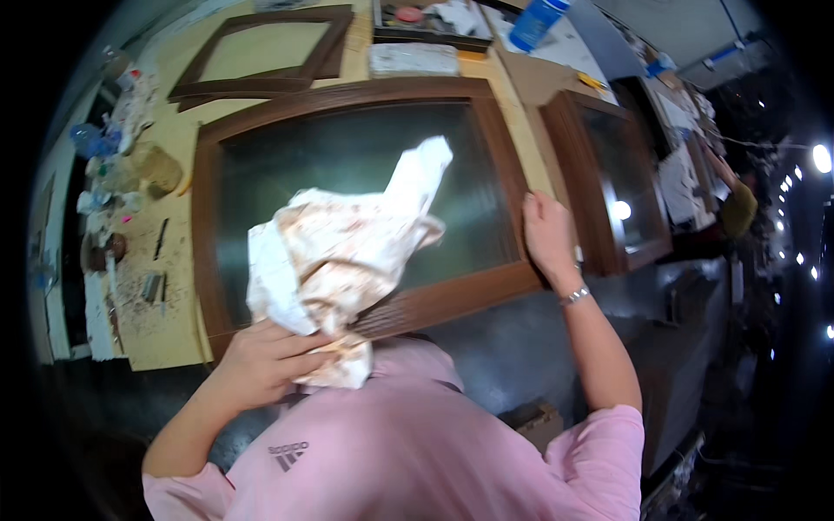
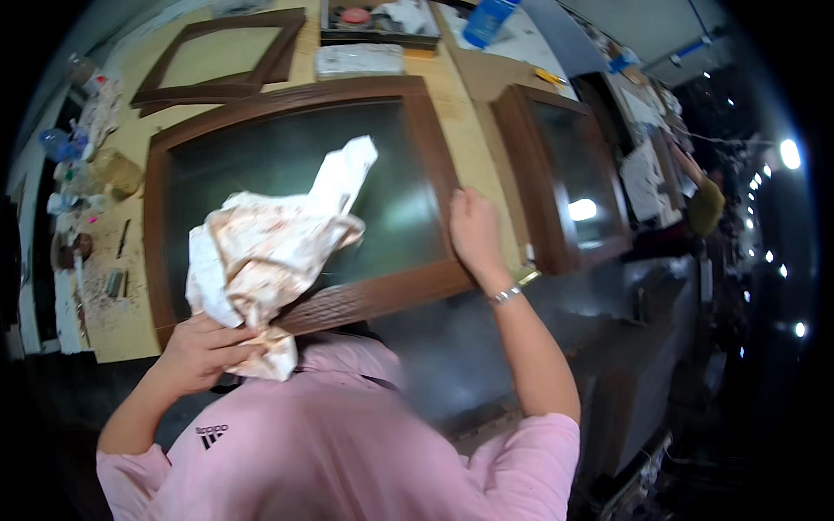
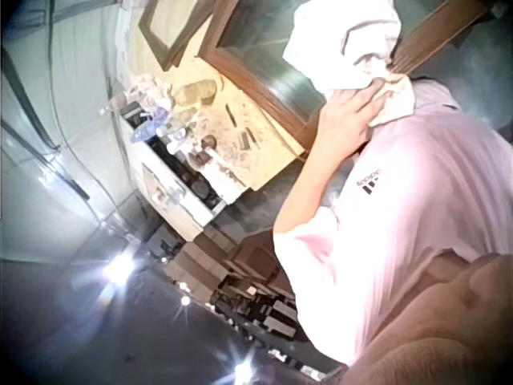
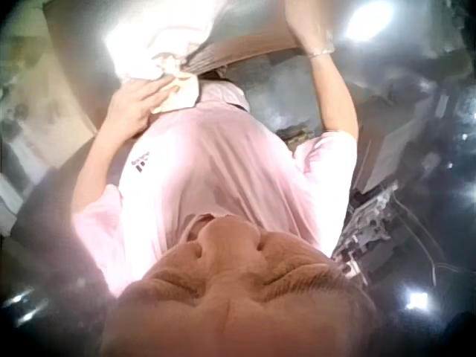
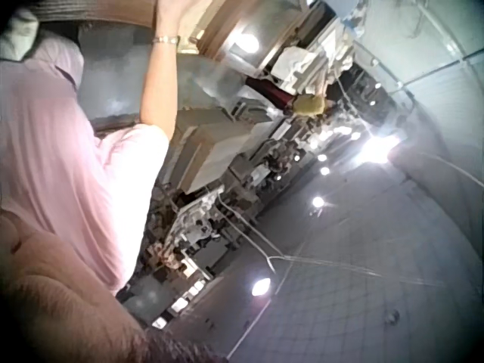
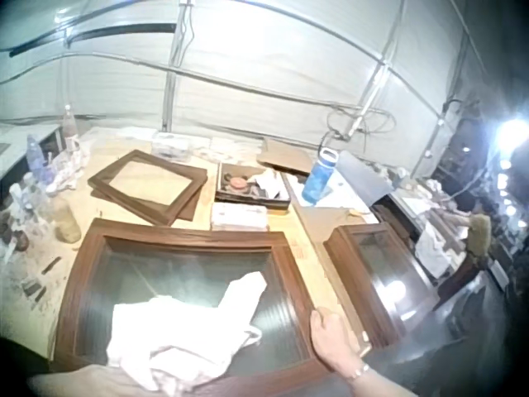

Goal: The person wipes the glass pane and wood frame of a cabinet door using a cloth, then applies a liquid from a bottle to the cloth and continues wiping, and finally uses a small abrasive block to rub the corners of the wood frame.

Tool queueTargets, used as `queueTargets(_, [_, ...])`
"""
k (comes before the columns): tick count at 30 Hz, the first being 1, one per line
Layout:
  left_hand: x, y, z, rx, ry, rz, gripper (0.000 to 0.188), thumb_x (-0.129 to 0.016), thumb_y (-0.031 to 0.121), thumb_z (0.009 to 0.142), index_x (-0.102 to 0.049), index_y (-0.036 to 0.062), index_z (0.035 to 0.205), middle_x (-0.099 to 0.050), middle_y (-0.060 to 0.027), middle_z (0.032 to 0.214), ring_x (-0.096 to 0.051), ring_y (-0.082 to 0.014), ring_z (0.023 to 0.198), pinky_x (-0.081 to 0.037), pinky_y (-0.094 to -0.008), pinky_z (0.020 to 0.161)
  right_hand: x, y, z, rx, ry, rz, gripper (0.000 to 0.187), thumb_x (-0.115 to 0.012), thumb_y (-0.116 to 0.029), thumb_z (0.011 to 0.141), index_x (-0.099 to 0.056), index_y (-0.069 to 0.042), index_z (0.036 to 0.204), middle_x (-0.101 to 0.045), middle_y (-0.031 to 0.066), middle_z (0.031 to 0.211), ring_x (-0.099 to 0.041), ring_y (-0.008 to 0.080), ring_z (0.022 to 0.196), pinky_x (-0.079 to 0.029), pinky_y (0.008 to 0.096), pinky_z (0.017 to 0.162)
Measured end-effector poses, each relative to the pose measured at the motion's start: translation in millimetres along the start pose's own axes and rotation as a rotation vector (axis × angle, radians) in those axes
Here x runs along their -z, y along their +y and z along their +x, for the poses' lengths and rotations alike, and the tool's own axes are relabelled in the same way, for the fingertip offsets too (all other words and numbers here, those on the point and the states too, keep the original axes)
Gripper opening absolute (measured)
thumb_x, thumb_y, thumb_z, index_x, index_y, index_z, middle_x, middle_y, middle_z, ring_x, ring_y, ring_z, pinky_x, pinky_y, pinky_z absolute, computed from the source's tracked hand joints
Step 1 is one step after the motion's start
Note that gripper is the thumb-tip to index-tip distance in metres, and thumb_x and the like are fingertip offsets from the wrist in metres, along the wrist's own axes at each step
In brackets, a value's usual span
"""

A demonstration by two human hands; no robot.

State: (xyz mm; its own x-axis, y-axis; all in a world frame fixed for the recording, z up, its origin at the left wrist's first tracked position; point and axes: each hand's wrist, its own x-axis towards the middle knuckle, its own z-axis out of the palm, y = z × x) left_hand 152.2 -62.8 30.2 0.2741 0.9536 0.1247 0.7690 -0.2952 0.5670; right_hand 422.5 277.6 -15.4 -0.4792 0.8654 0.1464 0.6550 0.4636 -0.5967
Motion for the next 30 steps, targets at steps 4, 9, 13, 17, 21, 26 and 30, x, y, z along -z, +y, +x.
queueTargets(4, [28,-40,-130,0.462,0.465,0.167,0.028,-0.061,-0.006,0.074,-0.075,0.0028,0.096,-0.073,-0.0143,0.094,-0.069,-0.0278,0.084,-0.053,-0.0355,0.079,0,-21,-5,0.026,0.022,0.014,0.032,-0.048,-0.021,0.099,-0.059,0.008,0.091,-0.055,0.0299,0.073,-0.058,0.0464,0.07,-0.043,0.0484,0.062])
queueTargets(9, [80,-10,-126,0.806,0.801,0.108,0.02,-0.062,0.002,0.082,-0.073,-0.0018,0.099,-0.074,-0.011,0.091,-0.071,-0.0246,0.087,-0.052,-0.0344,0.082,-1,-41,-17,0.422,0.318,-0.361,0.025,-0.058,-0.007,0.089,-0.061,0.003,0.112,-0.062,0.0225,0.112,-0.059,0.0401,0.103,-0.048,0.0452,0.089])
queueTargets(13, [48,-7,-64,0.286,0.122,0.267,0.036,-0.062,0.008,0.081,-0.071,0.0111,0.116,-0.064,-0.0106,0.128,-0.062,-0.0276,0.114,-0.05,-0.0419,0.096,-40,-124,-64,0.609,-0.219,0.193,0.036,-0.062,0.001,0.077,-0.063,0.003,0.113,-0.063,0.0205,0.114,-0.059,0.0397,0.107,-0.048,0.0468,0.094])
queueTargets(17, [34,-96,-35,0.56,0.447,0.012,0.041,-0.055,0.02,0.092,-0.061,0.0126,0.131,-0.052,-0.013,0.144,-0.048,-0.029,0.133,-0.035,-0.0478,0.112,-79,-178,-103,0.888,-0.38,0.092,0.037,-0.074,-0.016,0.073,-0.066,-0.001,0.106,-0.058,0.0131,0.09,-0.056,0.0306,0.083,-0.047,0.0407,0.073])
queueTargets(21, [45,-136,-24,0.471,0.523,0.317,0.038,-0.054,0.016,0.092,-0.063,0.0103,0.129,-0.052,-0.0128,0.144,-0.048,-0.0297,0.135,-0.036,-0.0453,0.113,-80,-180,-101,0.827,-0.411,0.145,0.034,-0.075,-0.015,0.072,-0.067,-0.001,0.102,-0.053,0.0105,0.082,-0.053,0.0283,0.075,-0.045,0.0396,0.065])
queueTargets(26, [23,-107,-56,0.287,0.563,-0.03,0.034,-0.055,-0.001,0.084,-0.068,0.0034,0.115,-0.069,-0.0138,0.119,-0.061,-0.0298,0.121,-0.046,-0.0404,0.105,-81,-178,-103,0.796,-0.367,0.131,0.032,-0.076,-0.013,0.07,-0.068,-0.003,0.1,-0.052,0.0093,0.081,-0.052,0.0269,0.073,-0.045,0.0381,0.061])
queueTargets(30, [45,-108,-47,0.592,0.939,-0.127,0.025,-0.057,-0.001,0.09,-0.069,0.0007,0.112,-0.072,-0.015,0.103,-0.071,-0.0261,0.087,-0.054,-0.0337,0.076,-83,-182,-97,0.583,-0.441,0.326,0.035,-0.077,-0.011,0.071,-0.067,-0.001,0.103,-0.06,0.0096,0.093,-0.056,0.0226,0.079,-0.047,0.0332,0.067])
